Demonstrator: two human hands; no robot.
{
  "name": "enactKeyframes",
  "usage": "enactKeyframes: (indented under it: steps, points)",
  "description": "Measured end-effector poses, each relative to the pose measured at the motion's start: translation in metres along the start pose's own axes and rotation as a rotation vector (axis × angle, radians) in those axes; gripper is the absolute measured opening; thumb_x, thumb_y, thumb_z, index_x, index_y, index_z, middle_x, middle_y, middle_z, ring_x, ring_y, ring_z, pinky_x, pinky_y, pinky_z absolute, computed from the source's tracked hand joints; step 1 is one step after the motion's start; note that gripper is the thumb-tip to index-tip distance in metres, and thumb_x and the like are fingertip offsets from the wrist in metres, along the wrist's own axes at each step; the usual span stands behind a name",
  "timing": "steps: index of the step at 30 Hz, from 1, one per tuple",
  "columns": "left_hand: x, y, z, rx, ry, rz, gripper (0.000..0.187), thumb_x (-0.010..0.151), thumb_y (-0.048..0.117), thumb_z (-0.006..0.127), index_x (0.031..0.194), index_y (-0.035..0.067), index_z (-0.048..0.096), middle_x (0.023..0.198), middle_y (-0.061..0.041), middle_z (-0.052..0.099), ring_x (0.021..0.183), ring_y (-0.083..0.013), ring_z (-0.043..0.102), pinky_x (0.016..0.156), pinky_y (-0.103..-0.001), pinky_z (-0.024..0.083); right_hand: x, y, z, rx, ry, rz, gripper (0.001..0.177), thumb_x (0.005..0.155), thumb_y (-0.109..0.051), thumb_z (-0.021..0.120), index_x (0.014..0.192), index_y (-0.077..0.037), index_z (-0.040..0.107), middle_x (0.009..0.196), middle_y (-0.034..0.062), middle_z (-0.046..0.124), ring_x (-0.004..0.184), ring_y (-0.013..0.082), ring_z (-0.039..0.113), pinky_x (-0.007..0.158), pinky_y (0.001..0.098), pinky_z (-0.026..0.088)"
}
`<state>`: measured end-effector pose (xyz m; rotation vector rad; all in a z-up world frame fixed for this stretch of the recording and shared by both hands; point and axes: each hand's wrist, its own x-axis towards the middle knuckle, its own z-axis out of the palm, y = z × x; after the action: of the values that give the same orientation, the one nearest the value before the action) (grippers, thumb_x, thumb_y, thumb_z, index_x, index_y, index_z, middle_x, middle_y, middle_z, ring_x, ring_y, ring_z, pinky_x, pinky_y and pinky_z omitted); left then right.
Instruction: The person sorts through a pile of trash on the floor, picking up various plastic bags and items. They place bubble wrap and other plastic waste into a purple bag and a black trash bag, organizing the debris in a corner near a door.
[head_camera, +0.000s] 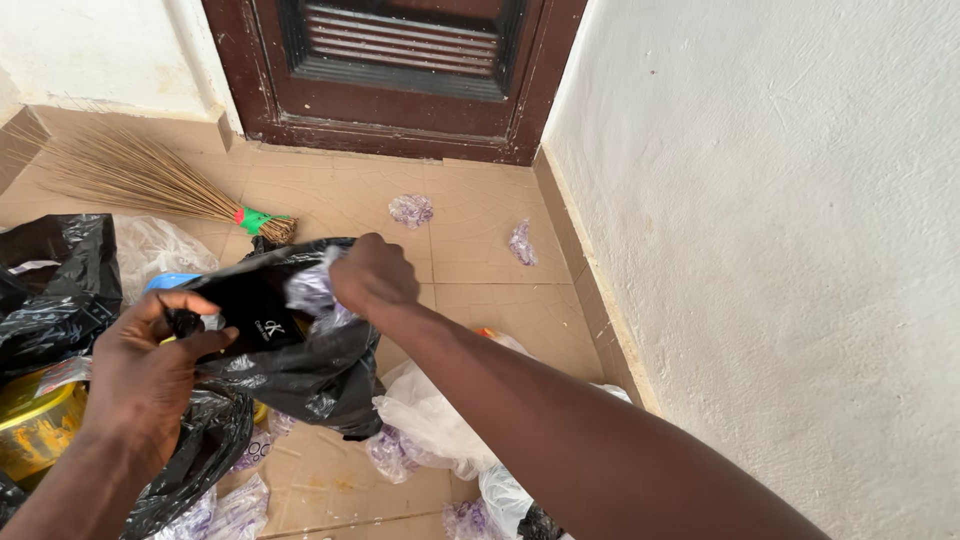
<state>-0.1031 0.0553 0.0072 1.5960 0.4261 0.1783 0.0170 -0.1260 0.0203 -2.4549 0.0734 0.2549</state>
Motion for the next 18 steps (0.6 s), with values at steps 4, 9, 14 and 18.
enactKeyframes:
  steps: [4,9,14,18]
  points:
    - [-0.001,0.003,0.006,-0.04,-0.054,0.096,0.063,0.078,-0.02,0.067,0.131,0.012,0.056,0.114,-0.002,0.066,0.086,-0.0187,0.071,0.067,-0.03,0.061,0.009,-0.004,0.037,0.031,-0.398,-0.537,0.035,0.086,-0.032,0.07,0.109,-0.008,0.08,0.099,0.0202,0.082,0.087,0.0324,0.077,0.098,0.0361,0.053]
    - [-0.011,0.009,0.016,0.129,-0.078,0.178,0.066,0.078,-0.019,0.067,0.136,0.009,0.051,0.101,-0.009,0.07,0.085,-0.0161,0.066,0.07,-0.03,0.054,-0.018,-0.011,0.054,-0.572,-0.33,-0.726,0.043,0.083,-0.033,0.066,0.124,-0.022,0.07,0.131,0.0077,0.063,0.118,0.0286,0.06,0.101,0.0465,0.046]
    - [-0.019,0.02,0.008,0.292,-0.066,0.161,0.071,0.078,-0.015,0.07,0.143,0.009,0.054,0.116,-0.01,0.065,0.094,-0.0172,0.066,0.082,-0.028,0.054,-0.039,-0.031,0.018,-0.7,-0.212,-0.535,0.047,0.081,-0.04,0.075,0.123,-0.02,0.07,0.144,0.0094,0.047,0.134,0.0321,0.045,0.106,0.0533,0.039]
    - [-0.012,0.015,-0.006,0.482,-0.03,0.268,0.085,0.073,-0.014,0.074,0.151,0.008,0.051,0.135,-0.009,0.052,0.108,-0.0197,0.063,0.093,-0.027,0.051,-0.035,-0.033,0.016,-0.413,-0.12,-0.705,0.065,0.074,-0.025,0.081,0.135,-0.012,0.063,0.137,0.0188,0.054,0.123,0.0351,0.057,0.101,0.0485,0.049]
